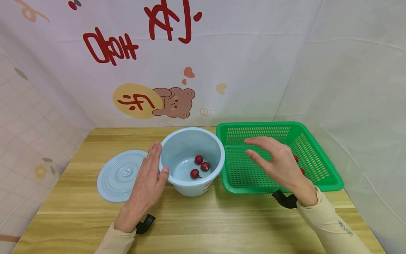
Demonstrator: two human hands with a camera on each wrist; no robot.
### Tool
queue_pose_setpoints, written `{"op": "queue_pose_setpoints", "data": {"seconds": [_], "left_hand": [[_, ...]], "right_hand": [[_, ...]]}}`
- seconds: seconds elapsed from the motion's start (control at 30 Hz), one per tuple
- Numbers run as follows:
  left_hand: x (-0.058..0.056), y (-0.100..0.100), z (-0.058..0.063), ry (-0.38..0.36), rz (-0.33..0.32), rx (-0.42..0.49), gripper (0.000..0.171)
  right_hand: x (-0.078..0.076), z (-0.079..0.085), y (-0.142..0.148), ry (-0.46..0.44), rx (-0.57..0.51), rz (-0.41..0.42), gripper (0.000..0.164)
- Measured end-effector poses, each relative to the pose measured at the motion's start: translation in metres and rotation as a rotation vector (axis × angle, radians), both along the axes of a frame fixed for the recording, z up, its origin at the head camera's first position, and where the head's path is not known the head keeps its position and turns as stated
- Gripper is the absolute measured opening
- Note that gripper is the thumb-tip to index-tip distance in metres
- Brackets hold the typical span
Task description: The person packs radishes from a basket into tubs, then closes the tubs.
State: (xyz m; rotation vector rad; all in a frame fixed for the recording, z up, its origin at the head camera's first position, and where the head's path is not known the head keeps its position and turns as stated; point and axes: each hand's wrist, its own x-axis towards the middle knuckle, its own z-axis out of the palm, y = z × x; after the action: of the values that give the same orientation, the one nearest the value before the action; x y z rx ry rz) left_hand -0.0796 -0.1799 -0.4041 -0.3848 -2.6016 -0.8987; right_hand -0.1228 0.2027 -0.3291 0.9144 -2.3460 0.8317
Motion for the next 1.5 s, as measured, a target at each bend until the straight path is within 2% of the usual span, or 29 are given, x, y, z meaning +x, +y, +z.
{"op": "queue_pose_setpoints", "data": {"seconds": [0.37, 0.57, 0.87, 1.13, 1.5], "left_hand": [[-0.002, 0.001, 0.001, 0.005, -0.004, 0.003, 0.066], [-0.003, 0.001, 0.002, 0.003, -0.003, 0.0, 0.066], [-0.003, 0.0, 0.002, 0.001, -0.004, -0.003, 0.066], [-0.002, 0.0, 0.003, -0.01, -0.005, -0.01, 0.066], [-0.001, 0.0, 0.002, -0.005, -0.004, -0.015, 0.066]], "right_hand": [[-0.015, 0.005, 0.033, -0.004, 0.081, -0.102, 0.037], [-0.024, 0.008, 0.051, -0.04, 0.12, -0.153, 0.035], [-0.048, 0.008, 0.076, -0.157, 0.148, -0.186, 0.032], [-0.068, 0.004, 0.095, -0.274, 0.202, -0.238, 0.04], [-0.091, -0.008, 0.114, -0.396, 0.254, -0.247, 0.051]]}}
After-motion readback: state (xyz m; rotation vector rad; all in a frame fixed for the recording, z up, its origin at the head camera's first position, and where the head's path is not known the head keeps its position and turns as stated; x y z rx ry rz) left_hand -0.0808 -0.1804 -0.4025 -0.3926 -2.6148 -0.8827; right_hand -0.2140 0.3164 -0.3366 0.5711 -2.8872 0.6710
